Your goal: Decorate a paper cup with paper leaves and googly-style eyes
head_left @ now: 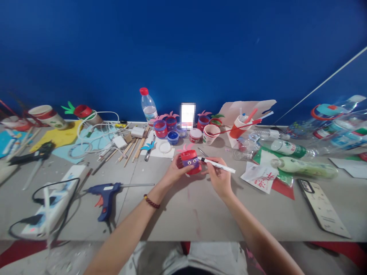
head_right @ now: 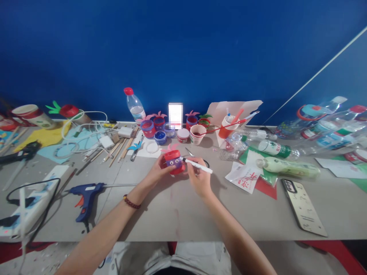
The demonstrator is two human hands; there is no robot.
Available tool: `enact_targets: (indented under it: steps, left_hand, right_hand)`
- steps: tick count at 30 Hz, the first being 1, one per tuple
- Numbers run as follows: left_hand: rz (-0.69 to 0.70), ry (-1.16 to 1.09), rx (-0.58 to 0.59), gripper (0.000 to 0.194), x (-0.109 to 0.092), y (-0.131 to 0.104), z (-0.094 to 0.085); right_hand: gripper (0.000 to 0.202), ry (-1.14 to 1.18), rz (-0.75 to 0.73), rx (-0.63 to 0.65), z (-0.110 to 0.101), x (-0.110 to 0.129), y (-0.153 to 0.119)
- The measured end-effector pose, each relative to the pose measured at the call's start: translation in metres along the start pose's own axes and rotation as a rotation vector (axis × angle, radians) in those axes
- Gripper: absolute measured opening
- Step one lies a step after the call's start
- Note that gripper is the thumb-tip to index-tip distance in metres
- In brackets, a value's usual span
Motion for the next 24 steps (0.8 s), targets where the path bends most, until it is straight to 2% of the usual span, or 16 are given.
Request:
enact_targets:
  steps: [11, 16, 24]
  left_hand:
    - [-0.044, 0.001, -0.001, 0.056, 0.005, 0.002, -0.006]
    - [-0.038, 0.031, 0.013, 0.062, 0.006, 0.003, -0.006]
    - [-0.04, 0.027, 0.055, 0.047, 0.0, -0.002, 0.0]
  right_hand:
    - [0.03, 0.114, 0.011, -0.102, -0.001, 0.007, 0.002]
    - [0.028, 0.088, 0.003, -0.069, 0.0, 0.002, 0.001]
    - [0.026, 0.014, 0.016, 0.028, 0.006, -0.006, -0.006]
Point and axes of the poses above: each hand's wrist, its own y-axis towards the middle knuckle, its own z-axis out of the palm, x = y × z, the point moved 4 cm from there along y, towards the middle knuckle, and after that the axes turned 9 degrees about y, right-handed, at the moved point
